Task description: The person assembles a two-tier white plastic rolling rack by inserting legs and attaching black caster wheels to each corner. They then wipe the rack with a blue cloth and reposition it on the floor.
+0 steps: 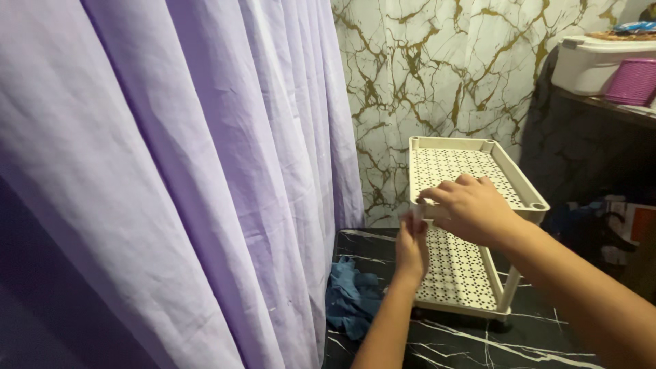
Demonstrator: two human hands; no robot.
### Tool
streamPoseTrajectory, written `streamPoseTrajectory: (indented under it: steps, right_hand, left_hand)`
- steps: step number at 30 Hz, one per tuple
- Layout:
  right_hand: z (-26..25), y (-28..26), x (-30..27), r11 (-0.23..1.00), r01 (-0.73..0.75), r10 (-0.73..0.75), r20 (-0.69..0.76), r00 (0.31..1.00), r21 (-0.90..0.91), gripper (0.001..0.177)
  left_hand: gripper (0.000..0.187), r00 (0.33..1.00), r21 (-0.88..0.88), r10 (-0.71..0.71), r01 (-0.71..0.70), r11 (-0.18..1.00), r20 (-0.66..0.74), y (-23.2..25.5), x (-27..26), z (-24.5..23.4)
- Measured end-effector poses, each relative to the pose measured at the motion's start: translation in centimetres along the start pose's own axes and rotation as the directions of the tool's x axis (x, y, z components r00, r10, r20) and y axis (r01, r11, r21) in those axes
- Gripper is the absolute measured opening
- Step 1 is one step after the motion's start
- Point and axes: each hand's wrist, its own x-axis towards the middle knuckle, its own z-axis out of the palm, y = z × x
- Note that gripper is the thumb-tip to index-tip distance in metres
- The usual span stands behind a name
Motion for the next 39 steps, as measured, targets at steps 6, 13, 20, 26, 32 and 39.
streamPoseTrajectory:
  steps: [6, 13, 20, 26, 32, 39]
  right_hand:
    - [3.6, -0.1, -1.2, 0.989, -0.085, 0.101, 0.135, 0.986, -0.118, 0.057]
    - [3.9, 0.9, -0.2, 0.998, -0.069, 0.067, 0.164, 0.984, 0.005, 0.054]
    - [2.7, 1.4, 0.5, 0.981, -0.108, 0.098, 0.067, 0.993, 0.159, 0.061]
    - [1.9, 1.8, 0.1, 0.968, -0.104, 0.103, 0.013, 0.995, 0.23, 0.068]
    - [1.8, 0.6, -0.2, 0.968, -0.132, 0.127, 0.036, 0.991, 0.214, 0.062]
    - [1.8, 5.5, -2.1, 0.95, -0.201, 0.123, 0.305, 0.944, 0.24, 0.051]
  left_hand:
    - [0.033, 0.995, -0.005, -0.089, 0.089, 0.996, -0.038, -0.8, 0.8, -0.4]
    - [0.033, 0.994, 0.014, -0.103, 0.103, 0.995, -0.035, -0.4, 1.0, -0.9]
    - [0.046, 1.0, -0.175, -0.019, 0.022, 0.984, 0.019, 0.5, 0.9, -2.0]
    - [0.042, 1.0, -0.149, 0.002, 0.001, 0.989, 0.015, 2.7, 0.4, -3.0]
    - [0.038, 0.997, 0.032, 0.068, -0.067, 0.997, -0.039, 2.4, 0.2, -3.1]
    - [0.037, 0.992, 0.003, 0.103, -0.103, 0.995, -0.068, -2.5, 1.2, -4.0]
